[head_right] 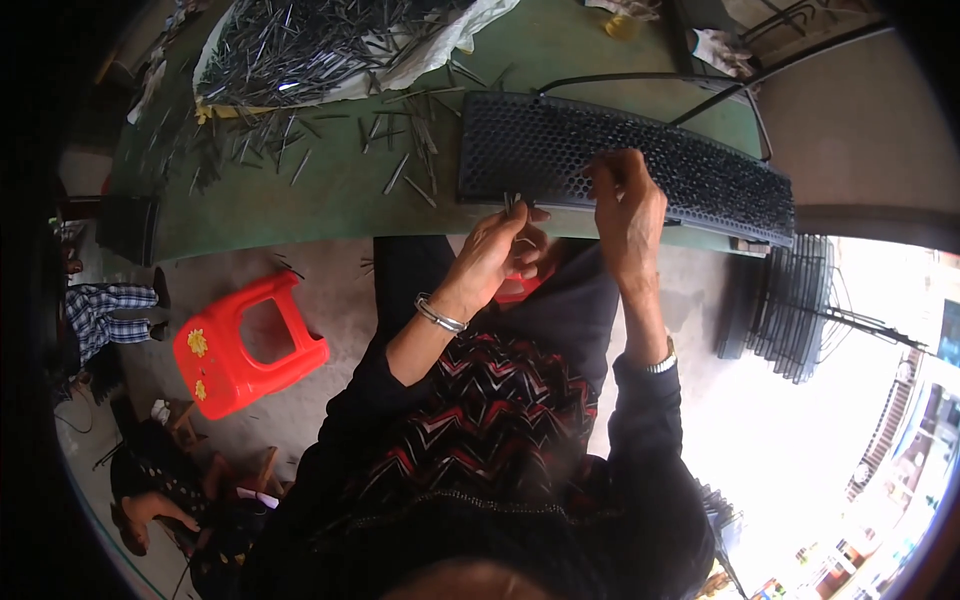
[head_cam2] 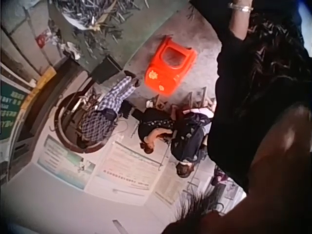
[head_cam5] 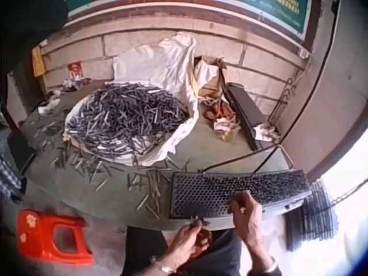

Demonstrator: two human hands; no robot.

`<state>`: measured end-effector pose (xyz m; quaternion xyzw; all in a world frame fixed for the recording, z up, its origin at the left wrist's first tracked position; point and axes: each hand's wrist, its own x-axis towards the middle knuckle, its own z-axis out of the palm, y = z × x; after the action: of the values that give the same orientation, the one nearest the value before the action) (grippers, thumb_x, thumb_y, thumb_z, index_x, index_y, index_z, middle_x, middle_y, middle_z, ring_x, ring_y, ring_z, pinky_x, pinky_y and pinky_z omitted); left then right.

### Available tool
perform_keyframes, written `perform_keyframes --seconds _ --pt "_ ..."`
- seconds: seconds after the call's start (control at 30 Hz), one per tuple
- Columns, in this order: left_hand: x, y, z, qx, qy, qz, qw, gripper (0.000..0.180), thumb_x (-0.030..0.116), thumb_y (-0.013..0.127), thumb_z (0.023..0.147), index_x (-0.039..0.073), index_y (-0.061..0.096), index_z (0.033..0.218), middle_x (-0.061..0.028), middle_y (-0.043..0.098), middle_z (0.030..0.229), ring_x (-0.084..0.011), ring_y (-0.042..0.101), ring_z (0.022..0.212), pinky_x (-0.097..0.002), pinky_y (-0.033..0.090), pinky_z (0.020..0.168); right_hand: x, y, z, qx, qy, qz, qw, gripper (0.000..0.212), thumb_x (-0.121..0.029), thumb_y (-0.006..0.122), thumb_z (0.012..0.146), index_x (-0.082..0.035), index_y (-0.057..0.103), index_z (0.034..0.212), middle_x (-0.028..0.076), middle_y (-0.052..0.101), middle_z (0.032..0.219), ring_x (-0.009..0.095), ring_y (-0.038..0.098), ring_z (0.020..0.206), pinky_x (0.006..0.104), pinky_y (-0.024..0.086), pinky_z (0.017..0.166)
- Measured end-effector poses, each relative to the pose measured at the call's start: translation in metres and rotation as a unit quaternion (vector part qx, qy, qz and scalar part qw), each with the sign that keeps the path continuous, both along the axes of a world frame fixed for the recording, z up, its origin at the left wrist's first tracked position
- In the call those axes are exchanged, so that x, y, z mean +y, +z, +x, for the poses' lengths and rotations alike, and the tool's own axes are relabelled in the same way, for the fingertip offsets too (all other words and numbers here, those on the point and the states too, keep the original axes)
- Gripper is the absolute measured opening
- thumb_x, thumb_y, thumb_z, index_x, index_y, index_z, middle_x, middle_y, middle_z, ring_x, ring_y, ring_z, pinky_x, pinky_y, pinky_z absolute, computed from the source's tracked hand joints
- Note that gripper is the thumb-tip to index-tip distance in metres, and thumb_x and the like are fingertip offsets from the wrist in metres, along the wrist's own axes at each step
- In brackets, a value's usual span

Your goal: The recorder is manually inserting small metal pins into a perforated metal grate at a workbench.

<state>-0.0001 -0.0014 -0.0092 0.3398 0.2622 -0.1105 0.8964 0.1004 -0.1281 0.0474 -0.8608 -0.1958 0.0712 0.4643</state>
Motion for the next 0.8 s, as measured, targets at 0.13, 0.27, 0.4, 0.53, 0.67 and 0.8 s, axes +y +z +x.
perform_keyframes --seconds 0.13,0.27,0.4,0.53,0.67,0.8 --pt "-0.001 -0.012 0.000 -0.030 -0.008 -0.017 0.999 0.037 0.039 0.047 0.097 0.004 0.059 0.098 0.0007 0.050 0.066 -0.0047 0.039 0.054 -0.0211 0.035 0.047 0.011 -0.009 0.020 -0.189 -0.095 0.003 0.977 0.004 -0.007 0.057 0.088 -0.003 0.058 0.090 0.008 0.063 0.073 0.013 0.060 0.064 0.0280 0.047 0.059" --pt "-0.001 0.004 0.001 -0.065 -0.027 0.020 0.997 0.032 0.033 0.047 0.099 0.004 0.060 0.101 0.0043 0.041 0.066 -0.0045 0.033 0.056 -0.0199 0.030 0.049 0.014 -0.034 0.038 -0.299 -0.087 -0.049 0.949 0.005 -0.008 0.057 0.088 -0.003 0.058 0.090 0.012 0.062 0.075 0.022 0.061 0.064 0.0311 0.048 0.060" --pt "0.000 0.005 0.000 -0.066 -0.031 0.021 0.997 0.034 0.037 0.048 0.098 0.005 0.058 0.094 0.0059 0.039 0.063 -0.0016 0.030 0.054 -0.0175 0.024 0.045 0.020 -0.050 0.039 -0.296 -0.077 -0.109 0.946 0.005 -0.009 0.057 0.088 -0.006 0.058 0.091 0.013 0.060 0.076 0.030 0.061 0.068 0.0365 0.048 0.061" --pt "-0.001 0.001 0.000 -0.077 -0.014 -0.022 0.997 0.032 0.035 0.048 0.098 0.005 0.057 0.091 0.0058 0.040 0.066 -0.0016 0.030 0.055 -0.0172 0.025 0.046 0.025 -0.047 0.038 -0.343 -0.053 -0.182 0.920 0.011 -0.016 0.062 0.084 -0.009 0.063 0.093 0.008 0.057 0.088 0.029 0.060 0.077 0.0395 0.047 0.066" --pt "-0.001 0.000 0.001 -0.077 -0.017 -0.023 0.997 0.030 0.033 0.050 0.097 0.005 0.057 0.092 0.0051 0.041 0.068 -0.0017 0.032 0.057 -0.0170 0.026 0.047 0.025 -0.029 0.023 -0.273 -0.071 -0.178 0.943 0.013 -0.016 0.063 0.084 -0.008 0.067 0.094 0.007 0.057 0.088 0.021 0.060 0.075 0.0345 0.047 0.065" --pt "-0.002 0.003 -0.001 -0.086 -0.019 -0.012 0.996 0.028 0.030 0.051 0.097 0.004 0.059 0.092 0.0040 0.044 0.070 -0.0037 0.033 0.058 -0.0193 0.027 0.050 0.004 -0.010 0.009 -0.037 0.128 -0.076 0.988 0.015 -0.011 0.062 0.085 -0.004 0.065 0.096 0.005 0.057 0.086 0.015 0.060 0.073 0.0304 0.047 0.064"
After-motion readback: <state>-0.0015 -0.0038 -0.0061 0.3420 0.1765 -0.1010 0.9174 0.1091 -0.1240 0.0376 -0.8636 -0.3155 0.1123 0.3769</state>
